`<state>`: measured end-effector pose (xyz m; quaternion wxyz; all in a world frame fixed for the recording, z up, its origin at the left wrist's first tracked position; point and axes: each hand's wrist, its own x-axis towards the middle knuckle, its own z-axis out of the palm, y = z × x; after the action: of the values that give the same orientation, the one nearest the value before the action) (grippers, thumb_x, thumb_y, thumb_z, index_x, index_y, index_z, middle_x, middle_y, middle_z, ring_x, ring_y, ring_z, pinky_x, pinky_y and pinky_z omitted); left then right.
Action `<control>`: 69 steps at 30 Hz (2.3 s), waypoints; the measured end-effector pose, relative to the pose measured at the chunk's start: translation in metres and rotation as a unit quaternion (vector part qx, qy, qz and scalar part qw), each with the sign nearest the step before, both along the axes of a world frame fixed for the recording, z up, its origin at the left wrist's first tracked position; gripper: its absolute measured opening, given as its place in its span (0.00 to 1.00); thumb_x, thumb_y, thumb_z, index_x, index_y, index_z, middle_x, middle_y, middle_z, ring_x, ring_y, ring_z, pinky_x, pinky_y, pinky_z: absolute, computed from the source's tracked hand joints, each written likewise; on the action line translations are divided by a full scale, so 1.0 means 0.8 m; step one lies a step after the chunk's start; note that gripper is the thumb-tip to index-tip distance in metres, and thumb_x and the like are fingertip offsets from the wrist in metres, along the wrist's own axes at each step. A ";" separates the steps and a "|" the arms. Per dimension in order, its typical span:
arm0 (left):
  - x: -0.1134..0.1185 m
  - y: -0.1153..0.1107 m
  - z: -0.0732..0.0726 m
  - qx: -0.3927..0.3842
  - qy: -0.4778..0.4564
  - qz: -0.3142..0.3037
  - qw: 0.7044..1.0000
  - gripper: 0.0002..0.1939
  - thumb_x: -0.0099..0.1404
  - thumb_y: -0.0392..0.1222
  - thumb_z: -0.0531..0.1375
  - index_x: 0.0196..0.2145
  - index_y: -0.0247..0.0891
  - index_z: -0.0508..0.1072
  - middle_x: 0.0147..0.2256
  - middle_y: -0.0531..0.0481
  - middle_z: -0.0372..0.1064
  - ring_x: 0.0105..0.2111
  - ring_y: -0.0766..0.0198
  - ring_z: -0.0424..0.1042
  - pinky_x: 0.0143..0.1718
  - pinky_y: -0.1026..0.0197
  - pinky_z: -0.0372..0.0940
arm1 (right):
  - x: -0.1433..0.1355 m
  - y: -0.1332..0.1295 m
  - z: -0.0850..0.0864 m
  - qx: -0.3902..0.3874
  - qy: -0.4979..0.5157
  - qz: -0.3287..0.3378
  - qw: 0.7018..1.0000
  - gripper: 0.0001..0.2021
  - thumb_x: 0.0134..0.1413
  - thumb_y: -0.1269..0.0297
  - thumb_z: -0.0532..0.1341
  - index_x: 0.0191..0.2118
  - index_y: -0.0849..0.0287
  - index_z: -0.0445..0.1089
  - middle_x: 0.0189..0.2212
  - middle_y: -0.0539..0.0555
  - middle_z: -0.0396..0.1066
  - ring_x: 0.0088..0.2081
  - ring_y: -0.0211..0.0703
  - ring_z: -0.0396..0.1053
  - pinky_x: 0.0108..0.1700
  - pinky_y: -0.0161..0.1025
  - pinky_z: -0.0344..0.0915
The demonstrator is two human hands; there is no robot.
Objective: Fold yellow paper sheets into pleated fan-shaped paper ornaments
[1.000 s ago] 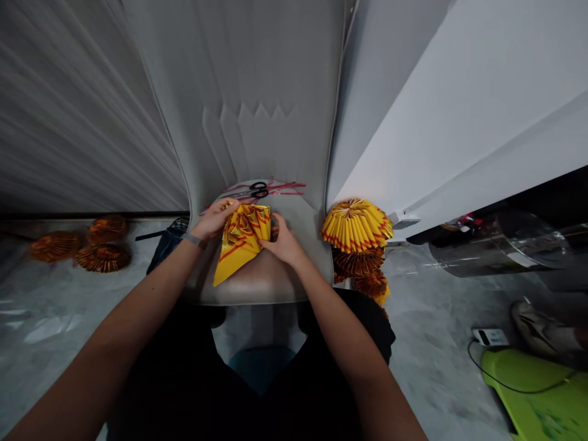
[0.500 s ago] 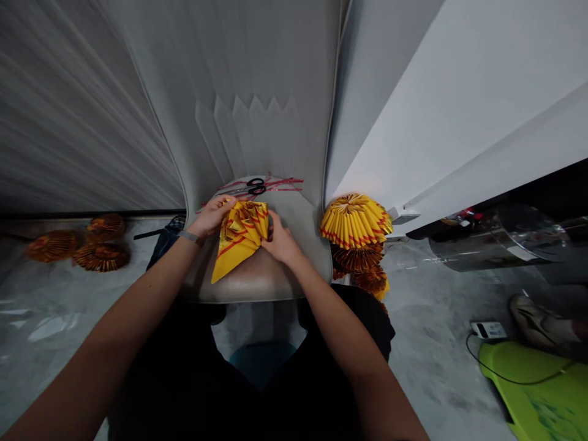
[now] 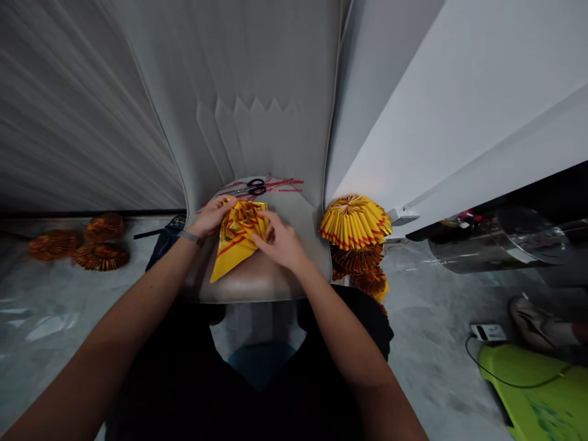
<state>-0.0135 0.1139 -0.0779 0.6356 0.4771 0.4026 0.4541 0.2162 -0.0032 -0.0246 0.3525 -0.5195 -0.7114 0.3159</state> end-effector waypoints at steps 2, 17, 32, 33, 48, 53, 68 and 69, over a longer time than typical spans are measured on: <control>0.002 -0.001 0.001 0.002 0.007 0.008 1.000 0.22 0.54 0.56 0.71 0.36 0.37 0.73 0.35 0.49 0.77 0.30 0.63 0.74 0.33 0.62 0.70 | -0.008 -0.001 0.008 0.005 -0.039 0.037 0.999 0.29 0.61 0.54 0.62 0.66 0.47 0.58 0.30 0.47 0.71 0.30 0.41 0.70 0.37 0.38 0.66; -0.003 -0.004 0.005 0.006 0.021 -0.016 1.000 0.20 0.58 0.56 0.69 0.38 0.37 0.75 0.40 0.47 0.78 0.33 0.62 0.76 0.36 0.61 0.70 | -0.015 0.024 0.047 0.022 -0.235 0.007 0.972 0.09 0.61 0.62 0.62 0.47 0.51 0.70 0.31 0.52 0.75 0.30 0.45 0.69 0.33 0.38 0.55; -0.003 -0.007 0.009 -0.005 -0.011 -0.028 1.000 0.24 0.59 0.58 0.68 0.44 0.37 0.79 0.45 0.43 0.78 0.44 0.53 0.78 0.46 0.55 0.73 | -0.028 0.042 0.022 0.009 -0.202 -0.057 0.978 0.13 0.64 0.53 0.60 0.35 0.54 0.74 0.26 0.51 0.72 0.29 0.41 0.66 0.34 0.37 0.58; -0.001 -0.008 0.011 -0.013 -0.019 -0.030 0.999 0.24 0.60 0.59 0.67 0.44 0.36 0.79 0.45 0.42 0.78 0.44 0.52 0.78 0.45 0.54 0.73 | -0.034 0.042 0.020 0.007 -0.207 -0.077 0.975 0.13 0.64 0.52 0.60 0.35 0.54 0.75 0.26 0.52 0.72 0.29 0.42 0.67 0.35 0.37 0.59; 0.001 -0.013 0.013 0.003 0.019 -0.017 1.000 0.25 0.55 0.56 0.71 0.42 0.34 0.81 0.38 0.44 0.80 0.34 0.58 0.77 0.37 0.59 0.72 | -0.013 0.048 0.020 -0.002 -0.136 0.087 0.987 0.13 0.62 0.64 0.60 0.52 0.51 0.71 0.30 0.50 0.75 0.29 0.42 0.68 0.36 0.37 0.61; 0.000 -0.014 0.014 0.000 0.003 -0.038 0.999 0.26 0.53 0.55 0.72 0.44 0.34 0.80 0.40 0.43 0.80 0.35 0.59 0.78 0.38 0.60 0.72 | -0.011 0.048 0.015 0.015 -0.146 0.093 0.985 0.10 0.63 0.65 0.59 0.49 0.52 0.71 0.31 0.49 0.75 0.29 0.40 0.67 0.34 0.35 0.59; -0.007 -0.007 -0.005 -0.014 -0.007 -0.039 0.999 0.28 0.54 0.55 0.72 0.47 0.34 0.78 0.40 0.44 0.80 0.38 0.56 0.79 0.39 0.59 0.73 | -0.006 0.034 0.006 -0.037 -0.127 0.009 0.991 0.28 0.56 0.55 0.66 0.58 0.53 0.57 0.32 0.47 0.72 0.32 0.43 0.72 0.35 0.36 0.64; -0.007 -0.007 -0.005 -0.013 -0.003 -0.041 0.999 0.28 0.54 0.54 0.72 0.48 0.34 0.78 0.40 0.43 0.80 0.38 0.55 0.79 0.39 0.58 0.74 | -0.004 0.032 0.003 -0.040 -0.145 0.009 0.989 0.27 0.56 0.55 0.65 0.58 0.52 0.58 0.33 0.49 0.73 0.32 0.43 0.72 0.35 0.36 0.64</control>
<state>-0.0189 0.1082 -0.0817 0.6610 0.4838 0.3862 0.4241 0.2130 0.0227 -0.0219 0.2222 -0.5670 -0.7464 0.2685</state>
